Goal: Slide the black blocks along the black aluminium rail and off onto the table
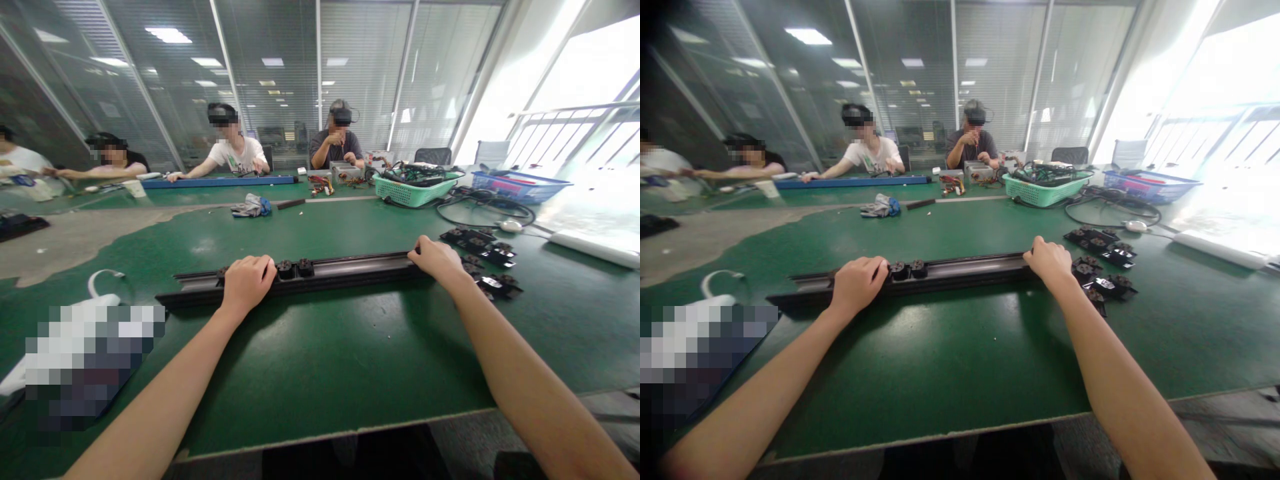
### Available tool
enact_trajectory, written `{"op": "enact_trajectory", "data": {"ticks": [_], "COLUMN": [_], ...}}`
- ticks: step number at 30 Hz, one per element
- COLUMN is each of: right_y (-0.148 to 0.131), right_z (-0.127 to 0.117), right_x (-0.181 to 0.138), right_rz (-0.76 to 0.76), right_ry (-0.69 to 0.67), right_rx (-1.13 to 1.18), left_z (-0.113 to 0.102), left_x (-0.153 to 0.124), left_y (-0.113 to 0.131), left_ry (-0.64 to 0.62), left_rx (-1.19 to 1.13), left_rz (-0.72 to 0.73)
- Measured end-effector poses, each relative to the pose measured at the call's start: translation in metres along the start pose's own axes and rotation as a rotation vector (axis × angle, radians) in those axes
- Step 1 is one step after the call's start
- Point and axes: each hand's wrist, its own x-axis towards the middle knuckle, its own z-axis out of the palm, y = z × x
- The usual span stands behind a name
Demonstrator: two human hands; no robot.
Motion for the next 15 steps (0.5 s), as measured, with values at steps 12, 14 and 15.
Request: {"op": "enact_trajectory", "data": {"ticks": [12, 14, 15], "right_y": [-0.0012, -0.0016, -0.0013], "right_z": [0.0055, 0.0045, 0.0039], "right_x": [0.0065, 0.0071, 0.0074], "right_rz": [-0.118, -0.131, -0.138], "right_ry": [-0.088, -0.114, -0.126], "right_rx": [-0.209, -0.215, -0.214], "left_z": [0.0015, 0.0006, 0.0001], "left_x": [-0.0009, -0.0007, -0.0006], "left_y": [-0.0003, 0.0002, 0.0004], "left_ry": [0.006, 0.002, 0.0], "left_rx": [-0.005, -0.014, -0.02], "left_rz": [-0.004, -0.006, -0.007]}}
